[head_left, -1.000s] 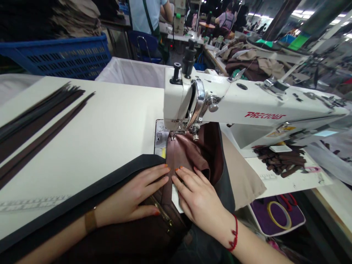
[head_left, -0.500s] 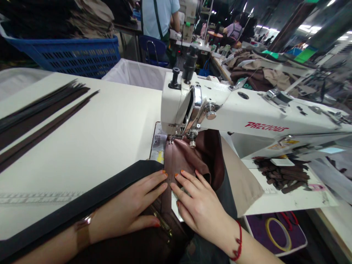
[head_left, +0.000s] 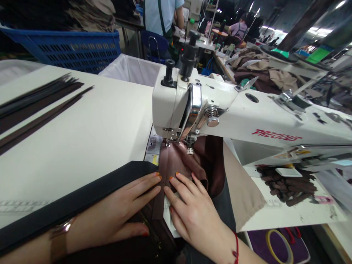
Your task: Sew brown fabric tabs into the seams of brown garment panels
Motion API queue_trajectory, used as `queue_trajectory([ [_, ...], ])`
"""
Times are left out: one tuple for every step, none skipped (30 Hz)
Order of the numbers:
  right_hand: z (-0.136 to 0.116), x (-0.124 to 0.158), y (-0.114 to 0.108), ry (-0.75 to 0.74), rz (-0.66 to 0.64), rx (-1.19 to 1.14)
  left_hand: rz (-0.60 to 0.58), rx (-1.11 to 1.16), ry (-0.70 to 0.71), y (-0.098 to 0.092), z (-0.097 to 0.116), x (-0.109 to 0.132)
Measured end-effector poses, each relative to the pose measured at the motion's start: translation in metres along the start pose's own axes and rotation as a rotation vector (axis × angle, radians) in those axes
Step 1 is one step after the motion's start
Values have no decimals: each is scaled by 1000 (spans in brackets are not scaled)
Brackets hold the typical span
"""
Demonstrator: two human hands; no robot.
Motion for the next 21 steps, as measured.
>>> queue_trajectory([
  [1, -2, 0, 0, 2, 0, 6, 2, 3, -1, -2, -2],
  [3, -4, -1, -1, 4, 0, 11, 4, 9, -3, -4, -4],
  [5, -6, -1, -3, 1, 0, 16, 8, 15, -4, -6, -5],
  [6, -8, -1, -5, -5, -1, 20, 12, 20, -5, -8, -7],
  [8, -10, -1, -7, -10, -2, 24, 18, 22, -6, -10, -9],
  [10, -12, -2, -7, -13, 0, 27, 26, 23, -6, -13, -10],
  [12, -14, -2, -8, -17, 3, 29, 33, 22, -6, -15, -12],
  [14, -16, -3, -11, -19, 7, 29, 37, 20, -6, -17, -13],
  [16, -18, -3, -14, -19, 10, 28, 38, 17, -6, -19, -15],
  [18, -20, -4, -18, -20, 14, 25, 37, 16, -5, -21, -16],
  [20, -22, -4, -23, -22, 17, 21, 36, 15, -5, -23, -17],
  [21, -24, -5, -26, -25, 20, 18, 35, 14, -5, -26, -19],
  [23, -26, -6, -30, -27, 22, 15, 36, 13, -5, -28, -20],
  [25, -28, -6, -32, -31, 25, 17, 41, 14, -4, -30, -21],
  [26, -30, -7, -35, -33, 28, 17, 46, 13, -4, -33, -23],
  [28, -32, -7, -38, -35, 30, 19, 51, 13, -5, -35, -24],
  [30, -35, -8, -44, -35, 31, 23, 52, 13, -5, -37, -26],
  [32, -37, -9, -49, -35, 31, 26, 49, 16, -5, -39, -28],
  [34, -39, -9, -54, -33, 31, 25, 42, 18, -5, -42, -29],
  [36, -41, -10, -60, -31, 30, 23, 35, 23, -5, -44, -31],
  [38, -44, -11, -67, -28, 30, 20, 29, 29, -4, -46, -33],
])
Point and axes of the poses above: each hand's wrist, its own x-axis away from the middle knuckle, its own y-axis out of the palm, z = x × y, the point moved 4 cm from there along -x, towards the middle knuckle, and after that the axes turned 13 degrees about -x, right-handed, at the moved point
